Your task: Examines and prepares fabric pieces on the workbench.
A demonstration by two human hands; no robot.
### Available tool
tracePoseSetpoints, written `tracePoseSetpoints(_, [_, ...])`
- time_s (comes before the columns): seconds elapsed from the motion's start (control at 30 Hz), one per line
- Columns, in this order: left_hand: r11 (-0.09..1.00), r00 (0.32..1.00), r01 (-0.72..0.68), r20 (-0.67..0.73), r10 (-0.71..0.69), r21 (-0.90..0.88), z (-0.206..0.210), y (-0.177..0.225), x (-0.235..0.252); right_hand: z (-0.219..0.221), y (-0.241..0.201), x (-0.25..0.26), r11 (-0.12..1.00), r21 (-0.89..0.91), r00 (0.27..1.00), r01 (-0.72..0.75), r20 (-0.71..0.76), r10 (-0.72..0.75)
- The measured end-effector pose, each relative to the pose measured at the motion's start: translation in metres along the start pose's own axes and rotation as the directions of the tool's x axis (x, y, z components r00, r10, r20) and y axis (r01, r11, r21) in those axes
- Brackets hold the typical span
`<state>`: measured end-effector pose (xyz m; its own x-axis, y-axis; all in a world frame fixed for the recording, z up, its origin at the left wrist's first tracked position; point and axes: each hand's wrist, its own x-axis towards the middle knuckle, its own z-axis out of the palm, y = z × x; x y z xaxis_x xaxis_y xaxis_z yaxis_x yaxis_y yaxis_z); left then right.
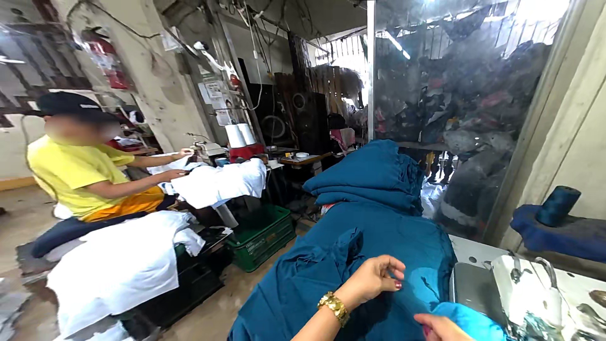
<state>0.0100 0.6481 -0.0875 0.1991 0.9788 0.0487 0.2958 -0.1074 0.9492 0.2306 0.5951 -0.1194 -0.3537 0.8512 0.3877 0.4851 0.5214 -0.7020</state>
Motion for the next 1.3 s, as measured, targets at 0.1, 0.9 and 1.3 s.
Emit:
tracePoseSetpoints(0.1, [0.988, 0.99, -0.099, -0.115, 0.086, -0.121, -0.011, 0.016, -0.032, -0.019, -0.007, 0.013, 0.995, 0.001, 0.995, 0.096, 0.003, -0.096])
tracePoseSetpoints(0.9, [0.741, 0.951, -0.164, -0.094, 0.293, 0.651, -0.024, -0.047, -0.003, -0.002, 0.034, 0.099, 0.849, -0.438, 0.839, 0.295, 0.543, -0.012])
tracePoseSetpoints(1.3, [0.521, 0.996, -0.068, 0.09, -0.016, 0.851, -0.006, -0.023, -0.005, 0.015, 0.021, 0.072, 0.814, -0.555, 0.897, 0.172, 0.43, 0.104])
